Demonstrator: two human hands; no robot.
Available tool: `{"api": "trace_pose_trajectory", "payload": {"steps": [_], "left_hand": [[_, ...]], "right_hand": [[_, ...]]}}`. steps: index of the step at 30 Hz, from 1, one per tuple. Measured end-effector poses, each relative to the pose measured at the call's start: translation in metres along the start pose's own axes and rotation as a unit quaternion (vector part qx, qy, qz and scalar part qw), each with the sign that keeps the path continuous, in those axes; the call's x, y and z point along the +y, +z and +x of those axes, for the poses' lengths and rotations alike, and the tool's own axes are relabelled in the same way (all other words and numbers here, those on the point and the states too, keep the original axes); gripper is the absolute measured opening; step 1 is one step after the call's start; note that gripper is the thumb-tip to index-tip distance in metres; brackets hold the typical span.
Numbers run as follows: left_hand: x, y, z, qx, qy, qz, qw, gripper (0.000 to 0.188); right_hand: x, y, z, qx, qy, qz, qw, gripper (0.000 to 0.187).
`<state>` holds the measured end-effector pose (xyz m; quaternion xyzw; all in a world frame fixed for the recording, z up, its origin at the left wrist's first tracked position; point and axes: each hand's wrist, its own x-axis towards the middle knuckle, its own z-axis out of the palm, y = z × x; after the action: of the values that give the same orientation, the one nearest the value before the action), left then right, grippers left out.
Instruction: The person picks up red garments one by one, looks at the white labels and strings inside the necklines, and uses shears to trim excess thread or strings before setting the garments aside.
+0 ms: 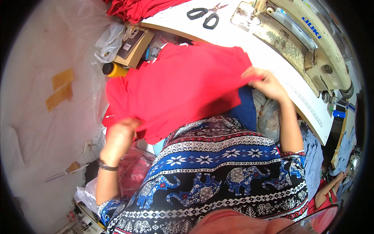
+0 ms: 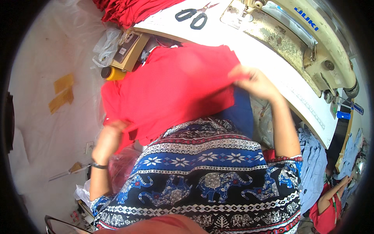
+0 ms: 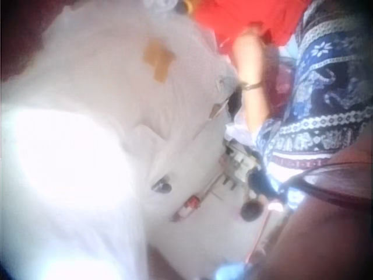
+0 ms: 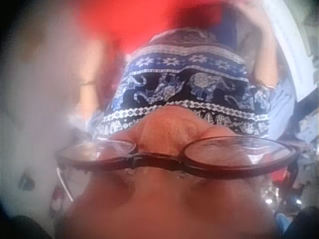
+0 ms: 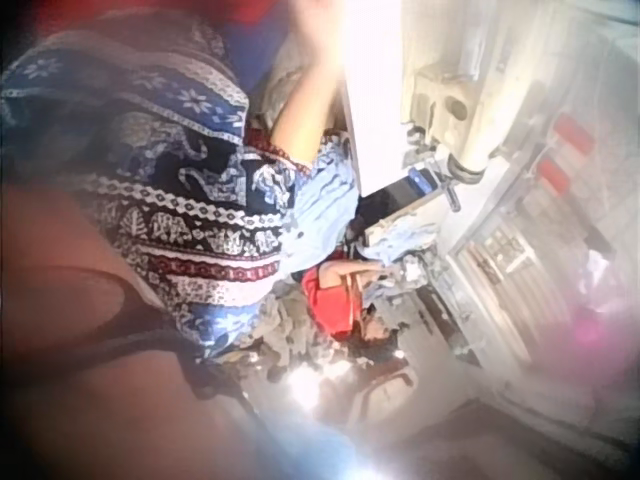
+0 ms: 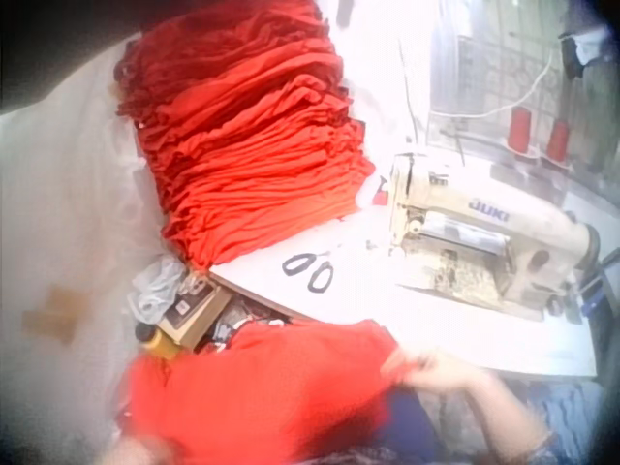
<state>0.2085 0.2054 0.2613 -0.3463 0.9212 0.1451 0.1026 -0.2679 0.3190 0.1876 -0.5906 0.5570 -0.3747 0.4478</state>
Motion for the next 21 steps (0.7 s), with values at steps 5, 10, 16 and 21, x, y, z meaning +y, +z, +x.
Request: {"api": "trace_pose_trajectory", "payload": {"steps": [5, 10, 16, 21], "left_hand": [[0.019, 0.026, 0.013, -0.146, 0.044, -0.083, 0.985, 0.040], [0.023, -0.012, 0.081, 0.039, 0.023, -0.045, 0.998, 0.037], [-0.007, 0.011, 0.188, 0.275, 0.005, -0.144, 0.951, 0.027], [0.060, 0.028, 0.170, 0.298, 0.196, -0.068, 0.932, 0.016]], "right_hand": [[0.070, 0.062, -0.041, 0.011, 0.087, -0.297, 0.951, 0.042], [-0.005, 0.063, 0.004, 0.085, 0.139, -0.213, 0.963, 0.018], [-0.022, 0.099, 0.071, 0.144, -0.084, -0.132, 0.977, 0.018], [-0.044, 0.121, 0.079, 0.129, -0.146, -0.141, 0.971, 0.037]]}}
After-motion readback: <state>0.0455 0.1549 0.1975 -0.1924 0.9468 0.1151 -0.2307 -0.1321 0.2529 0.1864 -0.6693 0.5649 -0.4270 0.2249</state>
